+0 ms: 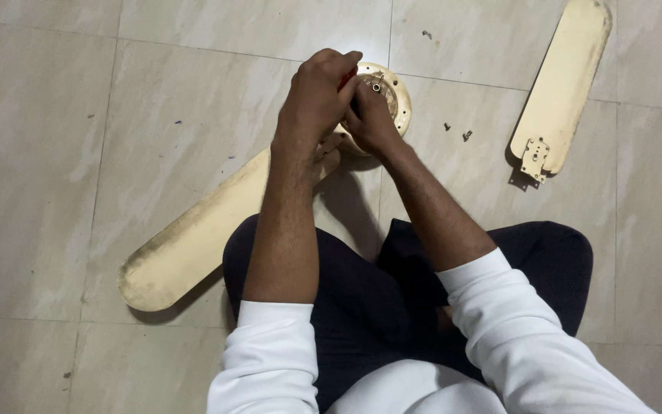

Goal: The person sits on the floor and uses a red-handled screwdriver to attach three fan blades to the central hub of an electric fan. They sequentially place each blade onto the hub and tighten the screws to secure them.

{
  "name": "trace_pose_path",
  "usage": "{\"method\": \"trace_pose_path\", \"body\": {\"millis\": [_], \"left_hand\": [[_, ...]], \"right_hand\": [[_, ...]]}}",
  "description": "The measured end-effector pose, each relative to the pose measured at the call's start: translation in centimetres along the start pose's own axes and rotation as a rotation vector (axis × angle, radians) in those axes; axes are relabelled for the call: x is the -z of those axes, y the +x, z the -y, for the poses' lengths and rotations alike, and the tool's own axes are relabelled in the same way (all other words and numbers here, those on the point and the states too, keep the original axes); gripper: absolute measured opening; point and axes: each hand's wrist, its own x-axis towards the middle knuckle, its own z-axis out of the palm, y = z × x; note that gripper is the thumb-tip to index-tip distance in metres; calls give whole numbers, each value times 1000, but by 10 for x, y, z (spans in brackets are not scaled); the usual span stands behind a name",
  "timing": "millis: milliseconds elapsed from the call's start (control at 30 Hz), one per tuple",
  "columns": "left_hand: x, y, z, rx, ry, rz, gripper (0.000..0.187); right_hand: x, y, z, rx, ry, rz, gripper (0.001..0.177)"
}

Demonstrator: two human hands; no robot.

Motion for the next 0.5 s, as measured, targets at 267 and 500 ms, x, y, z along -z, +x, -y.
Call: {"method": "trace_pose_path", "body": {"millis": [267,500], "left_hand": [[-1,1,4,40,-15,4,27],[2,-4,-6,17,-20,-119,22]], "right_hand": [[9,2,10,-55,24,89,15],[21,6,21,193,22,-83,24]]}}
